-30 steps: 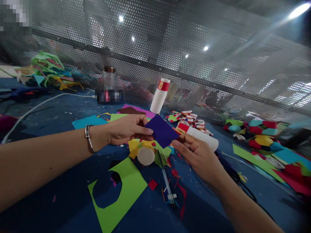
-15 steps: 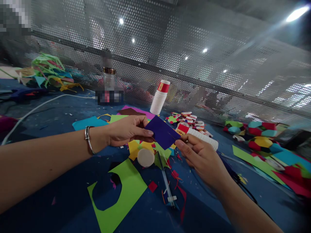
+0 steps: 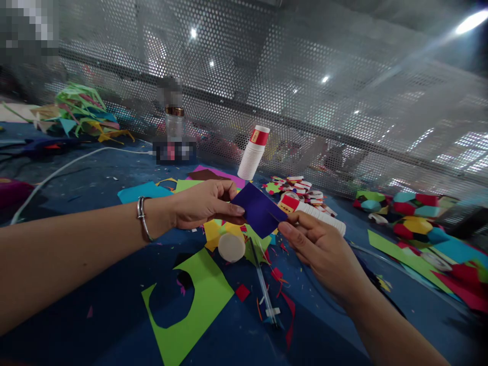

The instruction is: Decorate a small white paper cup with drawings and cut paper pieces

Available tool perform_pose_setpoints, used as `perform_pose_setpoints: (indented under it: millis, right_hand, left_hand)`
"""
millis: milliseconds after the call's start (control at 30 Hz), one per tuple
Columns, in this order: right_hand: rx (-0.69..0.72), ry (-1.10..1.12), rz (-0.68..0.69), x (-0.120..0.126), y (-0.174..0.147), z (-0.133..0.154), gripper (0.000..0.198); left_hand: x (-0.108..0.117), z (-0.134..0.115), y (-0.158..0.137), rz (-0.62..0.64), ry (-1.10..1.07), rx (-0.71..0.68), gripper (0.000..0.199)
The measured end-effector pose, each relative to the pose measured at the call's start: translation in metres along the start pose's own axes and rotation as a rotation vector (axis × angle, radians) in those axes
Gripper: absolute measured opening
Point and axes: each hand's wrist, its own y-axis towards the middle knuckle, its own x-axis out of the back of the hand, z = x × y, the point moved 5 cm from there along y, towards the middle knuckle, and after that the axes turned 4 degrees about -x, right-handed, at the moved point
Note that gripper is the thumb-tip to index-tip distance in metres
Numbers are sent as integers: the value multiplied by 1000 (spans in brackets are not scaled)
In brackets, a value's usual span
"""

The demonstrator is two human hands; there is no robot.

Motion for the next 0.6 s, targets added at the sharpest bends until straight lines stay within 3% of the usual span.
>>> perform_pose_setpoints:
  millis: [367,600]
  right_hand:
    - [-2,40,19,-1,-1,0,39]
    - [-8,29,1,0,-1,-3,39]
  left_hand:
    - [-1,0,-2,-2,22,12,27]
    - [-5,-5,-4,-14,80,28,17]
